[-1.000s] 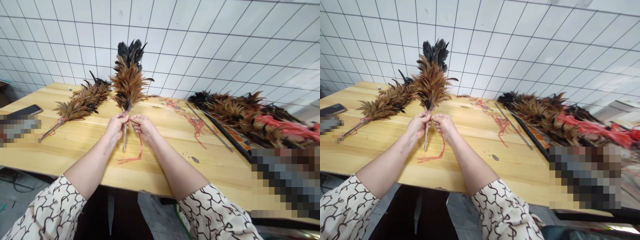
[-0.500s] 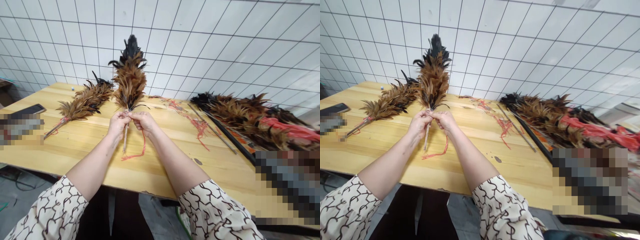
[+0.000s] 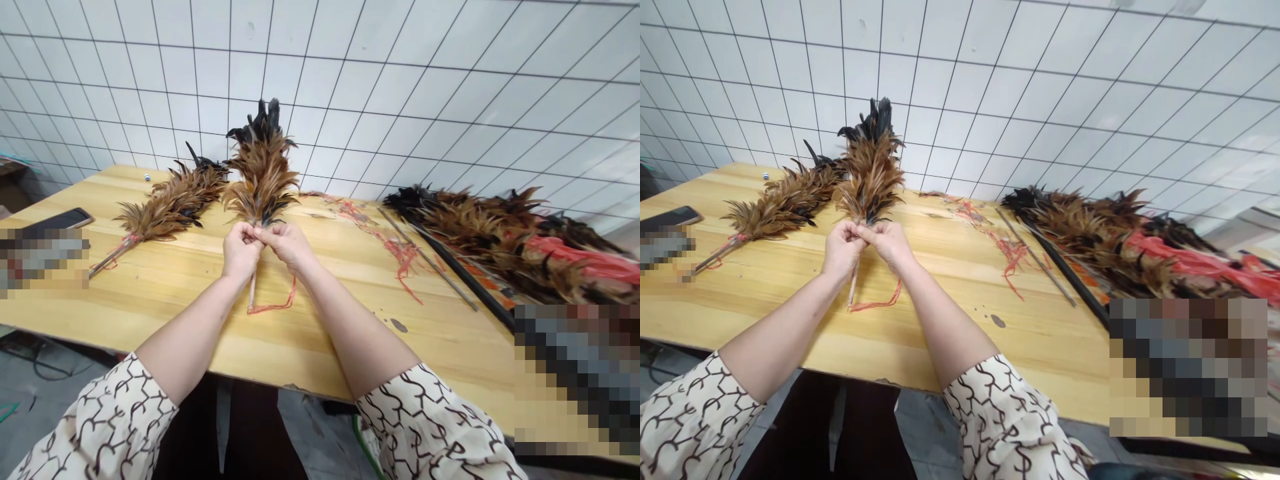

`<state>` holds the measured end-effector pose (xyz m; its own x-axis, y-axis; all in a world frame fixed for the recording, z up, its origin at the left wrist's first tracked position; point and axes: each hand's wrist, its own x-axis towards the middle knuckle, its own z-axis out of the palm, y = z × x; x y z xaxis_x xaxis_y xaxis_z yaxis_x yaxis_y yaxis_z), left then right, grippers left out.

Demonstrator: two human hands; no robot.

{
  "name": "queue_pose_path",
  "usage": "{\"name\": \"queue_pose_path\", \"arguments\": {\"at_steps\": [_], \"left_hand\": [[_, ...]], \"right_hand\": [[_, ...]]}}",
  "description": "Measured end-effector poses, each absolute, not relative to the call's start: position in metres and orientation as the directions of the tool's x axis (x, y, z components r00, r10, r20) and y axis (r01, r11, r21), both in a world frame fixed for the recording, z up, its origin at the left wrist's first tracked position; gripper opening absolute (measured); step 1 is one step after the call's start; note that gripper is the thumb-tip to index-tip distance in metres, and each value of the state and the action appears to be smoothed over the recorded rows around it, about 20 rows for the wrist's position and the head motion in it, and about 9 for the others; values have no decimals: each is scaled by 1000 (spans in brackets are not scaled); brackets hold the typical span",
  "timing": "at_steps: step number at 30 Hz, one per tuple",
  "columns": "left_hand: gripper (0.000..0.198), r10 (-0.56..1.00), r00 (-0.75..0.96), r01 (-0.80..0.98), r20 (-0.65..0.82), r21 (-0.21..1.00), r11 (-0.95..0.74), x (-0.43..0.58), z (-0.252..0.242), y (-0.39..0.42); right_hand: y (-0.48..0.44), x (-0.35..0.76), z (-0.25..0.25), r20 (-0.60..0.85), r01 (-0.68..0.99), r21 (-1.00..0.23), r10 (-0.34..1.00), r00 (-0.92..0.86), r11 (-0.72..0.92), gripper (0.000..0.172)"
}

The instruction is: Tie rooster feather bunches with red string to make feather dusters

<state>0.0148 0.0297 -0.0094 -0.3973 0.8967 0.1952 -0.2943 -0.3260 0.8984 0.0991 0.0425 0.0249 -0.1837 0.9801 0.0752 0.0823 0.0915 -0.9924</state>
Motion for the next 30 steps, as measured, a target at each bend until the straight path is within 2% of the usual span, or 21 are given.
{"name": "queue_pose_path", "arguments": {"at_steps": [10, 18, 24, 30], "left_hand": [[31, 876, -399, -108, 269, 936, -336, 15, -12, 28], [31, 871, -387, -31, 302, 940, -340, 14, -11, 25], [37, 893, -340, -155, 295, 919, -363, 13, -7, 23], [38, 954, -266, -392, 136, 889, -236, 11, 1, 21]], "right_hand": [[42, 102, 28, 47, 121, -990, 984, -172, 68, 34], [42, 104, 25, 6, 26, -1000, 983, -186, 11, 22], [44, 105, 22, -22, -51, -998, 977, -213, -33, 21], [46, 107, 20, -40, -115, -991, 968, -250, -71, 20]]}}
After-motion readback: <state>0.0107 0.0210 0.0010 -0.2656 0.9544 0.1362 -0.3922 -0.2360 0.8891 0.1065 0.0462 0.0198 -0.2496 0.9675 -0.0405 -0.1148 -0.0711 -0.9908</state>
